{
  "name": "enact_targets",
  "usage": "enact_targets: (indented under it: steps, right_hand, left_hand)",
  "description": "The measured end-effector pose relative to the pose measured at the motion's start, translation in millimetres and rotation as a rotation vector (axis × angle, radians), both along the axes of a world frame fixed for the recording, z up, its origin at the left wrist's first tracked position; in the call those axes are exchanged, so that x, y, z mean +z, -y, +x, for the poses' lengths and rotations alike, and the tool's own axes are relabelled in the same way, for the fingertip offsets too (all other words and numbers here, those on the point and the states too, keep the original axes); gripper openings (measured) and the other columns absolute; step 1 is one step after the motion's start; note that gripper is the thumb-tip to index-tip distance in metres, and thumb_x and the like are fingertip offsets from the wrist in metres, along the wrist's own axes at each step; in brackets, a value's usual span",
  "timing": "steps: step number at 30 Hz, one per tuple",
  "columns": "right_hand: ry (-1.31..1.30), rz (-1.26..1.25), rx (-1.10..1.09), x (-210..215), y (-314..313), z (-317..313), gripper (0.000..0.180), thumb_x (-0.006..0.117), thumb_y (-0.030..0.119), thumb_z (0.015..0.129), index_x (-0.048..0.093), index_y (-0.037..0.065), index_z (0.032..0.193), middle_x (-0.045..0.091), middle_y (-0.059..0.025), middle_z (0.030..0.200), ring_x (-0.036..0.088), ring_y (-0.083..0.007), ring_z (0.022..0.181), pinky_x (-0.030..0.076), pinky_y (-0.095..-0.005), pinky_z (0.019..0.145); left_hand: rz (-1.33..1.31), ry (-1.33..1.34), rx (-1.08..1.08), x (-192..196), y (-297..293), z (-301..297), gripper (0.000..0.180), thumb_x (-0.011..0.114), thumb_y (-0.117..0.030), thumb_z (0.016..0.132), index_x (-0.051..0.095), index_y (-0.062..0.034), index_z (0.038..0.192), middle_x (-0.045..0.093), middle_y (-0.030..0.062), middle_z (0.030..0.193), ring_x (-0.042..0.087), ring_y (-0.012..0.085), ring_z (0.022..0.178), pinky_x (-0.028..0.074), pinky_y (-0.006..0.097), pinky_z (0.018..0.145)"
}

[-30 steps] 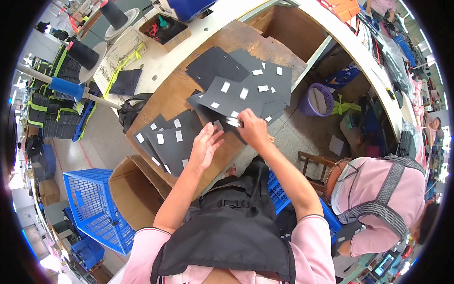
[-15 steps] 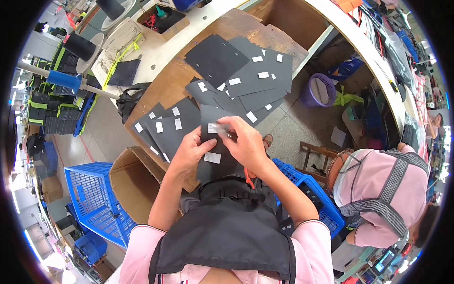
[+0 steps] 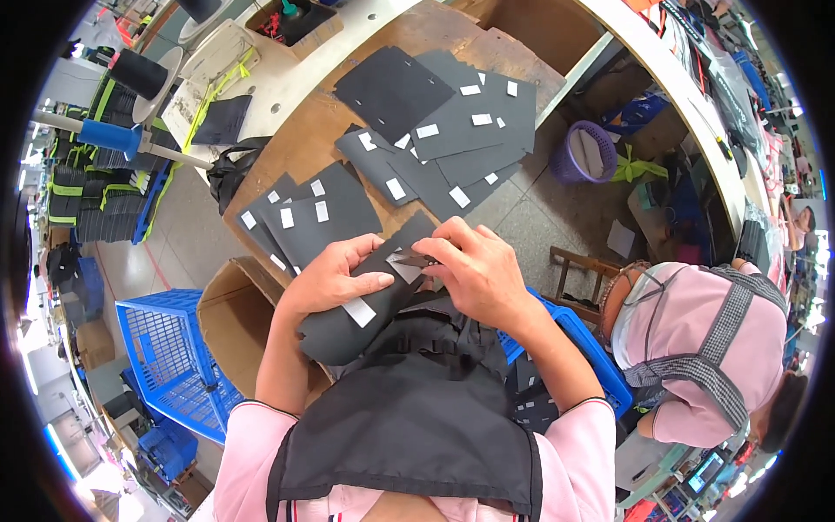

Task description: Trimming and preparing fabric pieces with reflective strips for sewing in a garment factory.

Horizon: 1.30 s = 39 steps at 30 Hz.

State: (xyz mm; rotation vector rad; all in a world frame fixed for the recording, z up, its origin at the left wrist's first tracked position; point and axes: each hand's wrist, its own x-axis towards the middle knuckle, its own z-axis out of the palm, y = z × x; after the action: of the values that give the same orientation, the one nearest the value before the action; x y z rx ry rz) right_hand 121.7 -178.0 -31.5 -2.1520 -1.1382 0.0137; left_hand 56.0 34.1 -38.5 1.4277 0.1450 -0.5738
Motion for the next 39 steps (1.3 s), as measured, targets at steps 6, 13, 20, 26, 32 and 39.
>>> enact_targets:
  steps: [6,13,20,26,32,39]
  right_hand:
    - [-0.009,0.057,0.083,-9,4,2,0.030,0.071,0.006,0.064,0.063,0.011,0.092,0.054,-0.0020,0.080,0.054,-0.0202,0.066,0.042,-0.0308,0.059]
    - [-0.066,0.117,0.028,-6,12,-1,0.031,0.073,0.006,0.061,0.064,0.012,0.090,0.056,0.0000,0.079,0.054,-0.0184,0.064,0.042,-0.0298,0.059]
    - [0.042,0.071,0.132,0,8,3,0.031,0.074,0.008,0.059,0.064,0.012,0.088,0.055,0.0008,0.077,0.054,-0.0171,0.064,0.042,-0.0293,0.059]
    - [0.040,0.030,0.166,-4,10,3,0.030,0.074,0.008,0.058,0.066,0.011,0.087,0.058,-0.0003,0.076,0.055,-0.0177,0.061,0.037,-0.0290,0.053]
    - [0.036,0.074,0.104,1,10,-2,0.032,0.073,0.006,0.058,0.065,0.011,0.089,0.055,0.0002,0.074,0.051,-0.0169,0.058,0.040,-0.0279,0.054]
    - [0.079,0.080,0.069,0,10,-7,0.031,0.072,0.004,0.059,0.064,0.011,0.089,0.054,0.0001,0.074,0.052,-0.0168,0.059,0.042,-0.0279,0.055]
  left_hand:
    - [0.000,-0.006,-0.136,-5,-7,-3,0.028,0.063,-0.014,0.080,0.056,0.0005,0.102,0.060,-0.0001,0.083,0.050,0.0054,0.074,0.041,0.022,0.066]
    - [-0.097,-0.086,-0.131,-3,-7,-2,0.026,0.063,-0.013,0.079,0.056,0.0008,0.100,0.059,-0.0007,0.085,0.049,0.0057,0.075,0.041,0.022,0.068]
    - [-0.054,-0.137,-0.225,6,-4,6,0.025,0.064,-0.010,0.075,0.057,0.0005,0.096,0.059,-0.0014,0.084,0.050,0.0056,0.077,0.041,0.022,0.071]
    - [-0.014,-0.107,-0.250,1,-5,4,0.022,0.064,-0.012,0.075,0.058,-0.0003,0.093,0.058,-0.0022,0.081,0.049,0.0053,0.075,0.040,0.021,0.069]
    - [-0.013,-0.137,-0.259,5,-6,5,0.021,0.062,-0.011,0.074,0.057,-0.0009,0.092,0.057,-0.0018,0.078,0.047,0.0060,0.072,0.040,0.023,0.067]
    - [-0.104,-0.163,-0.235,1,-6,6,0.020,0.062,-0.011,0.075,0.057,-0.0008,0.092,0.057,-0.0024,0.078,0.047,0.0054,0.073,0.040,0.022,0.067]
